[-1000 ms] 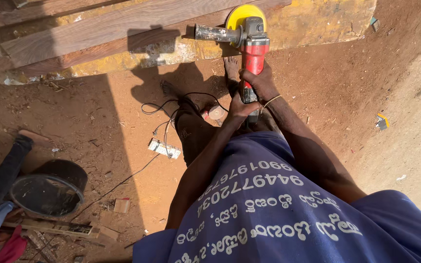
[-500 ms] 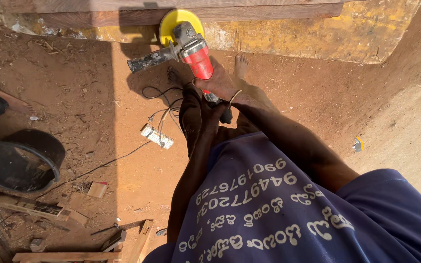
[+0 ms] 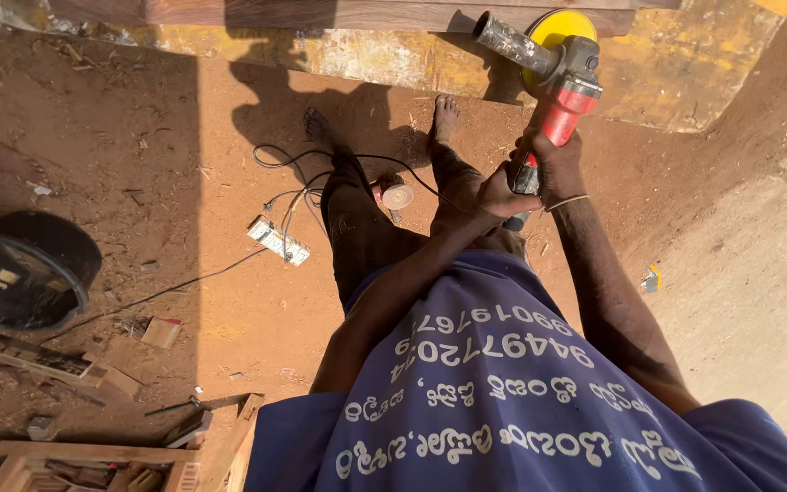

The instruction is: The person uses an angle grinder with a sanding disc to smooth wood beams on a workbench. They then move to sand wood boards on the ground and handle an electrical plug to connect tools.

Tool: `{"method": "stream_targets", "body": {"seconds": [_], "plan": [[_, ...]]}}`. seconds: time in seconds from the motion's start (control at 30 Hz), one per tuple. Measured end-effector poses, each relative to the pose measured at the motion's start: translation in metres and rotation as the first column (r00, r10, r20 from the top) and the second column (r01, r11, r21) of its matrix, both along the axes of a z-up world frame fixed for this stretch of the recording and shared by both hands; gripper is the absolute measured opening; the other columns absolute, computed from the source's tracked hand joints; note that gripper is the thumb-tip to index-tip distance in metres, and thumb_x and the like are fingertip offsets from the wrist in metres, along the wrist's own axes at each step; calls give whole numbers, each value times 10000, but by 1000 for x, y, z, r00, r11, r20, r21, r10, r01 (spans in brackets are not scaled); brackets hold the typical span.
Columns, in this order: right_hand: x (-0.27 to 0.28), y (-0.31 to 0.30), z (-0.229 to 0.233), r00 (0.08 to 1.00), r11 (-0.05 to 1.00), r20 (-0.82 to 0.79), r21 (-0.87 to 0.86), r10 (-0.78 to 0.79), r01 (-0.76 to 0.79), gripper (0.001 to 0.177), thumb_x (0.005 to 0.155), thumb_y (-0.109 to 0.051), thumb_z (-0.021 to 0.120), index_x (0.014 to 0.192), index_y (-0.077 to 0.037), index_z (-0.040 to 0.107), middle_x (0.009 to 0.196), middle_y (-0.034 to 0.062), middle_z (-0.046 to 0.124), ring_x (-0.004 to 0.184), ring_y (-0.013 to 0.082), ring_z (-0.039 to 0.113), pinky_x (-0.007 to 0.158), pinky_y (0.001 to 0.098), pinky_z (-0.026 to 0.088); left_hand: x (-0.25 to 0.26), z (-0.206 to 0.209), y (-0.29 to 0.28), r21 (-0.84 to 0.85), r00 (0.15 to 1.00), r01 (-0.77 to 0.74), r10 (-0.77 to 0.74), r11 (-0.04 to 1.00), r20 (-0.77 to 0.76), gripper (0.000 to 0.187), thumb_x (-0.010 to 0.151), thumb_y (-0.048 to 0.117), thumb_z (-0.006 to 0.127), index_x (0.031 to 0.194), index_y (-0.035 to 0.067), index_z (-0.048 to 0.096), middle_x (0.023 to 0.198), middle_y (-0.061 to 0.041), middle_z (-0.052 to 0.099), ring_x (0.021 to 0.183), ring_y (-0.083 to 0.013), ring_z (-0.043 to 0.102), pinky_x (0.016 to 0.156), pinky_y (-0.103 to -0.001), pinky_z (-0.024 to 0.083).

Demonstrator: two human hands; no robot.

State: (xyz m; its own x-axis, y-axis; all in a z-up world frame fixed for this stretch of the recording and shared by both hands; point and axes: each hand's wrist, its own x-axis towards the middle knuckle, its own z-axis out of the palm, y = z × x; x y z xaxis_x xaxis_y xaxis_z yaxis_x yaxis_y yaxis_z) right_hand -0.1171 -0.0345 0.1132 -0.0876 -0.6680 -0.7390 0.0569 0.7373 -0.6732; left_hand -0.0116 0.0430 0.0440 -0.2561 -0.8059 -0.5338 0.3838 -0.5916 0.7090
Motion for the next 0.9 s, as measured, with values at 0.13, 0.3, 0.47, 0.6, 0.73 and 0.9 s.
{"method": "stream_targets", "body": {"seconds": [0.13,0.3,0.47,0.6,0.73,0.9], "plan": [[98,10,-24,961,940,3,-210,277,-270,380,855,-108,783,1154,-5,573,948,66,668,791,151,673,705,322,585,82,11,42,-61,950,-167,177,984,257,800,651,131,919,1321,33,493,1130,-71,626,1015,-169,631,847,-334,536],[269,0,-63,768,700,-119,-343,630,-627,455,881,-174,806,1257,-32,593,1027,50,691,912,155,657,820,324,554,197,-54,80,191,869,-490,493,850,37,531,791,99,834,1254,20,586,1066,-89,698,951,-199,707,829,-353,601],[427,-9,-136,642,586,-28,-381,766,-715,554,843,-286,843,1268,-42,584,1059,92,696,963,200,696,850,366,582,314,-86,69,8,677,-736,736,677,-11,476,833,26,804,1259,50,591,1115,-55,665,999,-169,664,866,-358,581],[475,-17,-152,565,505,-148,-310,811,-806,658,775,-367,893,1232,-29,563,1051,105,692,947,206,714,832,369,607,362,-58,39,12,622,-783,783,622,25,518,794,11,805,1265,56,594,1138,-57,688,1017,-181,672,870,-356,562],[431,-42,-123,396,276,-313,-365,863,-889,605,809,-308,863,1265,-45,564,1031,84,682,950,206,700,864,359,591,330,-34,37,27,632,-775,775,632,18,482,806,26,803,1245,50,605,1095,-65,692,966,-179,679,838,-358,568],[294,-40,-36,563,488,-174,-337,808,-805,467,857,-138,802,1241,-38,555,1016,51,651,906,134,637,797,319,570,200,-13,35,72,746,-664,666,745,-17,494,767,44,794,1211,24,577,1019,-89,683,877,-181,681,745,-348,572]]}}
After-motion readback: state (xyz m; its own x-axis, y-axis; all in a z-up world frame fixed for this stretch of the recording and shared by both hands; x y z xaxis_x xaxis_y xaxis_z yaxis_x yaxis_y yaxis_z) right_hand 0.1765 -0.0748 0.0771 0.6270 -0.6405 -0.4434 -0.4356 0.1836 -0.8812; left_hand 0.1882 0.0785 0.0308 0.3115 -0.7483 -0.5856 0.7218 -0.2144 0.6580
